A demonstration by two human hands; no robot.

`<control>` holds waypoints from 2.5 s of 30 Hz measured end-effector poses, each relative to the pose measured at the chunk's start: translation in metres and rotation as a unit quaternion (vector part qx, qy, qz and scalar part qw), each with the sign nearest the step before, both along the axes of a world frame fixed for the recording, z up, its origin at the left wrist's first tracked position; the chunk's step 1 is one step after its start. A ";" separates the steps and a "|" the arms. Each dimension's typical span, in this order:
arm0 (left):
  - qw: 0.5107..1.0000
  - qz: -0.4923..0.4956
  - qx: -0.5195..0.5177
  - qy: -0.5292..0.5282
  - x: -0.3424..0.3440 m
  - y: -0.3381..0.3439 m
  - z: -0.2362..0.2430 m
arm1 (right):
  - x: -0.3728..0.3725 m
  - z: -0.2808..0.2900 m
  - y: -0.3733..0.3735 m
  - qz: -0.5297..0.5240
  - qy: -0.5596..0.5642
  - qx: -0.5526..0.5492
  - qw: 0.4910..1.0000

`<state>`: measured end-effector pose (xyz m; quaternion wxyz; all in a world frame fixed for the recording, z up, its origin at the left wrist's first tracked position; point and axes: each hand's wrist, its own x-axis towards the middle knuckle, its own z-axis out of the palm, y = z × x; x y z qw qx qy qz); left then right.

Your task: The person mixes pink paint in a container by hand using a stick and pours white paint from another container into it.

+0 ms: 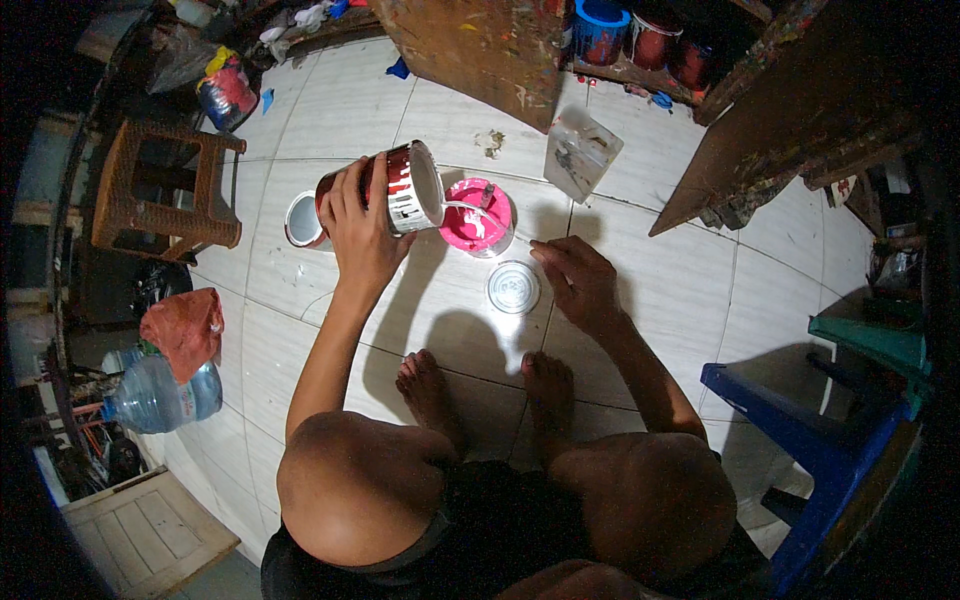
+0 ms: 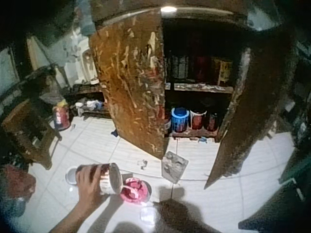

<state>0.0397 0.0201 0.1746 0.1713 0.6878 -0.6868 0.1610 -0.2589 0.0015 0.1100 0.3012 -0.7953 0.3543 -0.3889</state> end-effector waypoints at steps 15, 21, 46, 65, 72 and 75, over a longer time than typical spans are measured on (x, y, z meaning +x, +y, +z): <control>0.997 -0.016 0.029 0.077 0.014 -0.013 0.013 | 0.013 -0.002 -0.015 -0.022 -0.036 0.023 0.999; 0.993 0.043 0.076 0.082 0.020 -0.023 0.015 | 0.005 0.002 -0.011 -0.036 0.013 0.002 0.999; 0.709 -0.148 0.227 0.651 0.101 0.018 -0.026 | 0.127 0.078 -0.135 0.154 0.048 -0.006 0.987; 0.839 0.153 -0.086 0.516 0.094 0.128 -0.168 | 0.107 -0.016 -0.098 0.148 0.174 0.085 0.970; 0.677 0.174 -0.067 0.712 0.014 0.201 -0.242 | 0.095 0.006 -0.110 0.139 0.168 0.111 0.970; 0.752 0.053 0.075 0.652 -0.029 0.127 -0.214 | 0.082 -0.003 -0.112 0.125 0.198 0.114 0.965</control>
